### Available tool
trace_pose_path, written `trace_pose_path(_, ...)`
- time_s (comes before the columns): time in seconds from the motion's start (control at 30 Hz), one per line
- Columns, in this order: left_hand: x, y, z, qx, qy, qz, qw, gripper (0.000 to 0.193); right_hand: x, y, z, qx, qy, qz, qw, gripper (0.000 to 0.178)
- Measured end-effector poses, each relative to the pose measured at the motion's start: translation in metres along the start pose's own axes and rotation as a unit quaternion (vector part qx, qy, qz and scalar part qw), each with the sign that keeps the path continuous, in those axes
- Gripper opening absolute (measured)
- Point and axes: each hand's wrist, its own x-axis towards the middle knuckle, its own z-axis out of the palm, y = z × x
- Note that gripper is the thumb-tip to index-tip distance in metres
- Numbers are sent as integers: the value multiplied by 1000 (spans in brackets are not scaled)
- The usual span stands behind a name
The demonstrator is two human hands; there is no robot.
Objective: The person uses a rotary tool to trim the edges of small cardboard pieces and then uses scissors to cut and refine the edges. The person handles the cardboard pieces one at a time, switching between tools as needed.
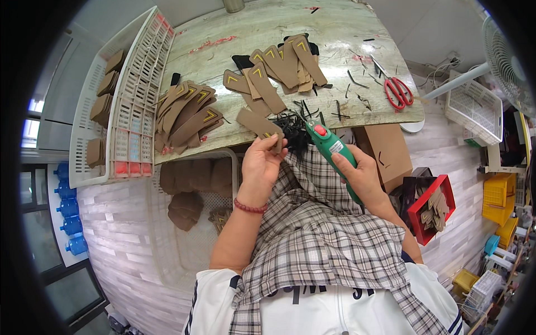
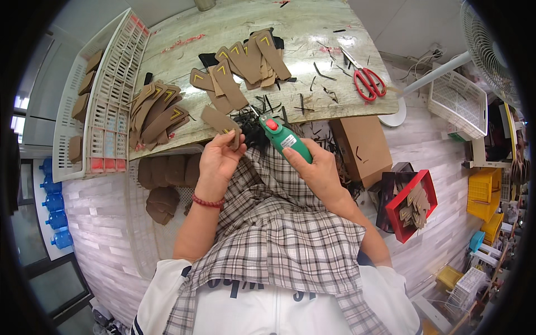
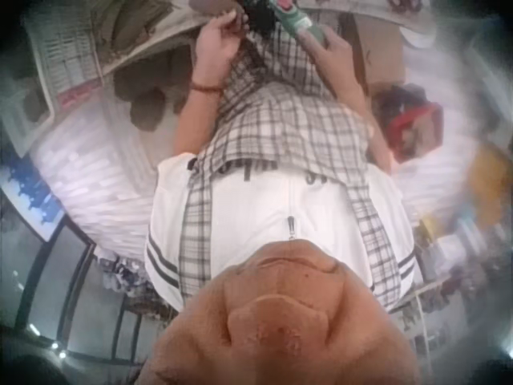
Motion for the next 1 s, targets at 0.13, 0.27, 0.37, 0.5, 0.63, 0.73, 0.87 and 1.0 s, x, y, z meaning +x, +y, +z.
trace_pose_path(0.13,-2,-1,16,74,-67,87,991,10,-5,0,2,-51,2,-10,999,34)
trace_pose_path(0.27,3,0,24,104,-60,158,980,9,-7,-4,3,-58,-22,2,998,34)
trace_pose_path(0.37,3,-1,27,135,-55,177,973,10,-8,-6,4,-69,-23,-1,997,34)
trace_pose_path(0.5,3,-3,28,155,-58,196,967,10,-7,-10,5,-68,-21,-8,997,34)
trace_pose_path(0.63,3,-2,30,169,-59,180,967,10,-6,-7,3,-59,-25,-1,998,35)
trace_pose_path(0.73,2,-1,31,177,-58,165,969,10,-5,-6,3,-59,-23,-8,998,35)
trace_pose_path(0.87,3,-3,29,201,-68,159,964,10,-4,-9,4,-59,-19,-11,998,36)
trace_pose_path(1.0,0,-6,28,209,-77,142,965,11,-2,-14,3,-58,-26,-14,998,35)
